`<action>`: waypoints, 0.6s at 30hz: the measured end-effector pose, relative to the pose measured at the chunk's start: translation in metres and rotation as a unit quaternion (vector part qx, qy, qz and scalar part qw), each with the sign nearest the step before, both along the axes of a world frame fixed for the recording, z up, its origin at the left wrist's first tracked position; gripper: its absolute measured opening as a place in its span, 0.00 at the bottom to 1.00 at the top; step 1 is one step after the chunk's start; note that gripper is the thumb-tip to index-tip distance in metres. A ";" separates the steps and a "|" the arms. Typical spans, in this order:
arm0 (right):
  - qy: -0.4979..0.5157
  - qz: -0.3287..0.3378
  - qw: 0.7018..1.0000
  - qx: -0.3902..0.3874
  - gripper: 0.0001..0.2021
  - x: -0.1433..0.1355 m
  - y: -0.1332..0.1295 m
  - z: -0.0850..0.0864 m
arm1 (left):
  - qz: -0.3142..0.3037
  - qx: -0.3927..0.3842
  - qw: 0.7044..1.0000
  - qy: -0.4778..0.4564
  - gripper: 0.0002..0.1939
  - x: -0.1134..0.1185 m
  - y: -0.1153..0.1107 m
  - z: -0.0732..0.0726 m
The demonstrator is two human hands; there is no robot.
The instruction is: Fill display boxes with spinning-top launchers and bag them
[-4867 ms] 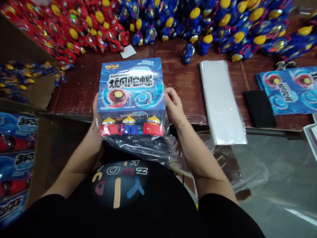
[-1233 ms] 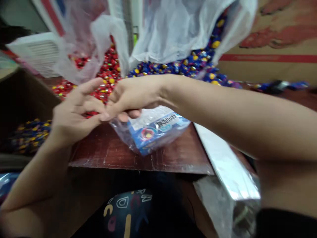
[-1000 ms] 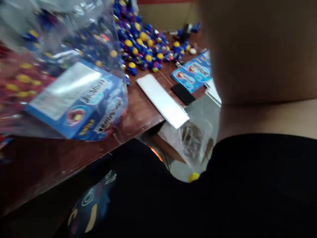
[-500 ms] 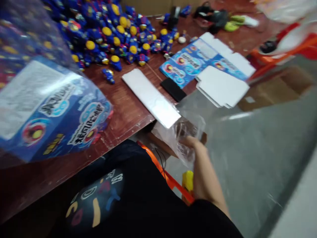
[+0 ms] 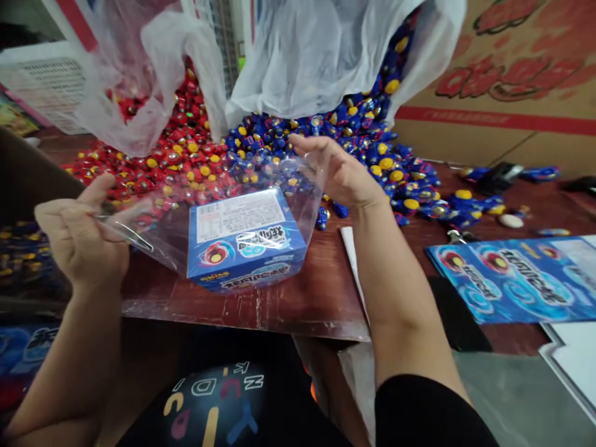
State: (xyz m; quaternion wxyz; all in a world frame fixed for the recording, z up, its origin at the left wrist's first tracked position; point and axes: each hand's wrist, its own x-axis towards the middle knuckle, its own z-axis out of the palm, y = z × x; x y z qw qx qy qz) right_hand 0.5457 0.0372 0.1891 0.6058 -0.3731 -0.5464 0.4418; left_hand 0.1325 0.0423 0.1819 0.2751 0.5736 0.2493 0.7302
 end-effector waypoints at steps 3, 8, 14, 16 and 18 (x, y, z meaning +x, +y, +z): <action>0.025 -0.043 0.996 0.077 0.27 -0.020 0.004 -0.014 | 0.040 -0.040 0.998 -0.024 0.07 -0.004 -0.002 -0.005; 0.050 -0.251 0.966 0.026 0.24 -0.033 -0.016 -0.042 | -0.037 -0.106 0.993 -0.042 0.14 -0.007 0.012 -0.020; 0.084 -0.275 0.950 -0.120 0.25 -0.048 -0.021 -0.084 | -0.073 -0.366 0.922 -0.104 0.17 0.005 0.035 -0.078; 0.083 -0.265 0.949 -0.151 0.27 -0.049 -0.024 -0.100 | -0.059 -0.419 0.901 -0.101 0.18 0.012 0.034 -0.099; 0.053 -0.237 0.955 -0.168 0.28 -0.054 -0.026 -0.114 | -0.046 -0.448 0.888 -0.091 0.18 0.023 0.031 -0.117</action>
